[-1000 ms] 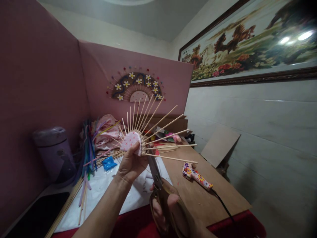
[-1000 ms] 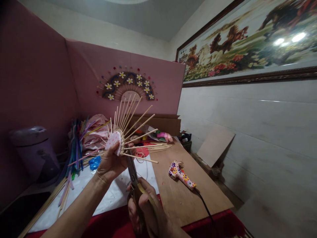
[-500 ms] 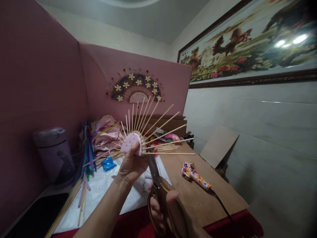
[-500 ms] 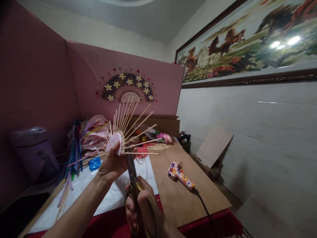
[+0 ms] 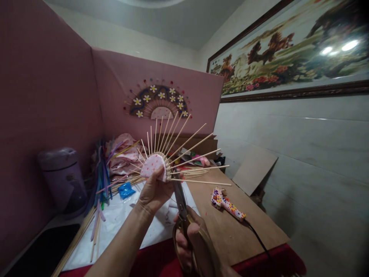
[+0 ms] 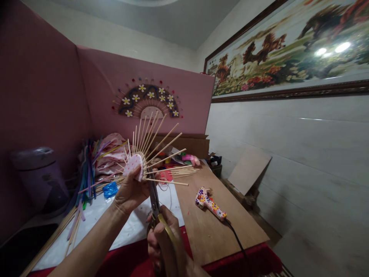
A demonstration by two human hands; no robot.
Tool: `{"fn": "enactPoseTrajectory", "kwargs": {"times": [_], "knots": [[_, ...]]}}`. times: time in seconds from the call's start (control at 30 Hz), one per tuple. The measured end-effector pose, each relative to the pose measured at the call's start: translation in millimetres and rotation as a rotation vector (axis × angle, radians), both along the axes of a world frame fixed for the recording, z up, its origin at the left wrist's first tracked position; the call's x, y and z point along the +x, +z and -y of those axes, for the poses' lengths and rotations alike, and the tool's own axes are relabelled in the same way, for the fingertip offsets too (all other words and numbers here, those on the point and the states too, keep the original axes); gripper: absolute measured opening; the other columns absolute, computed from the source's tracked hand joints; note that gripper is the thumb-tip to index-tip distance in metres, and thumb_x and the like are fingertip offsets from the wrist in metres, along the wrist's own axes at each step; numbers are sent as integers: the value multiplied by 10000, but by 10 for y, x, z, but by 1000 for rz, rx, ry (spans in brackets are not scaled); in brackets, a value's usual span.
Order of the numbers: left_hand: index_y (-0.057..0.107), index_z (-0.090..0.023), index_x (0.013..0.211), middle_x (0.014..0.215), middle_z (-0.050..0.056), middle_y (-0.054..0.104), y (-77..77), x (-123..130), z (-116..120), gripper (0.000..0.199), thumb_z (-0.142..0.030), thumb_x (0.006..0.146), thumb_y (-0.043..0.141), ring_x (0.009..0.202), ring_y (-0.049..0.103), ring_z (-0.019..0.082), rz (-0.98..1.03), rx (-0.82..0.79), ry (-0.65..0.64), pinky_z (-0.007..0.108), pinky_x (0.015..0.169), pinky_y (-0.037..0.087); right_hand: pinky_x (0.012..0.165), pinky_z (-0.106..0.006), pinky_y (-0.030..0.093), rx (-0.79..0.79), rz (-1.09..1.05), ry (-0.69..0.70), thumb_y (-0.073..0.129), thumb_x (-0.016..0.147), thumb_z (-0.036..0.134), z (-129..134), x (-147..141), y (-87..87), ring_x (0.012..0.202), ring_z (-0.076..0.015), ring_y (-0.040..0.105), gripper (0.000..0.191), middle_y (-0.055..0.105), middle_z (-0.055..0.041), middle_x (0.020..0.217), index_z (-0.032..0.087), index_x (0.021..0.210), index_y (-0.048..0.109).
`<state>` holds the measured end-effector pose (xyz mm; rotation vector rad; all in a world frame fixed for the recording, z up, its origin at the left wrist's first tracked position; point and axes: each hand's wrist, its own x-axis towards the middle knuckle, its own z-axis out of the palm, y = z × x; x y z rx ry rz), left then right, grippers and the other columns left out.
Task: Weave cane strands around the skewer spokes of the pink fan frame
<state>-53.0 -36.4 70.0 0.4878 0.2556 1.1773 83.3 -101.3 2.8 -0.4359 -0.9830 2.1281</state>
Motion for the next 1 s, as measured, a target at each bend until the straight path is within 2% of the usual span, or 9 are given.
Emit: {"fn": "enactPoseTrajectory", "kwargs": {"times": [0.13,0.3,0.4,0.5,0.57,0.7,0.8,0.87,1.0], "knots": [[621,-87,847,722,109,708,1,0,0,236,-229,860,432,794,676,245,-2,8,-8,372,770,526,303,-188,400,12,52,-31,712,498,578,12,-21,-37,316,-75,436,569,537,84,461,226,826,408],[625,-80,839,705,107,700,-6,1,-24,230,-226,851,448,728,680,220,1,2,-12,282,627,544,271,-178,340,35,58,-184,619,569,639,12,-93,-115,241,-59,326,514,435,114,367,227,789,403],[627,-86,810,671,97,690,-11,3,-28,208,-218,840,469,696,679,204,15,-14,-10,224,528,523,300,-184,351,80,74,-180,615,574,635,24,-100,-105,267,-80,385,506,446,109,385,239,796,391],[626,-91,792,678,99,695,0,7,-13,202,-208,840,469,704,680,206,45,-19,-3,235,559,535,310,-174,350,108,93,-206,627,556,650,74,-93,-64,281,-72,391,539,453,111,404,238,810,390],[627,-84,807,722,118,705,8,11,-7,210,-207,844,461,715,681,210,59,-19,-1,288,662,551,297,-157,328,129,149,-330,649,539,651,123,-82,-36,271,-48,340,565,425,123,405,230,811,388],[623,-69,860,825,166,707,-3,3,-45,202,-209,831,481,856,663,263,74,-35,46,393,821,516,285,-142,248,195,439,-644,627,588,645,153,33,22,294,-35,280,544,371,126,427,212,833,408],[620,-73,916,833,161,706,-18,-28,-97,191,-179,809,502,931,638,286,95,-43,114,416,837,509,401,-172,341,327,690,-789,686,609,506,39,226,68,424,-63,419,436,482,70,533,180,801,470],[618,-77,940,827,151,708,-22,-57,-123,197,-159,801,505,927,640,282,97,-38,145,426,837,509,510,-208,400,410,880,-807,711,588,415,-88,368,86,561,-114,526,375,573,14,629,164,773,504],[628,-85,852,826,151,710,-27,-110,-148,149,-155,796,509,910,647,278,53,-9,158,423,846,507,597,-252,402,533,1289,-758,642,620,282,-335,550,78,707,-186,596,251,656,-56,761,156,819,557]]}}
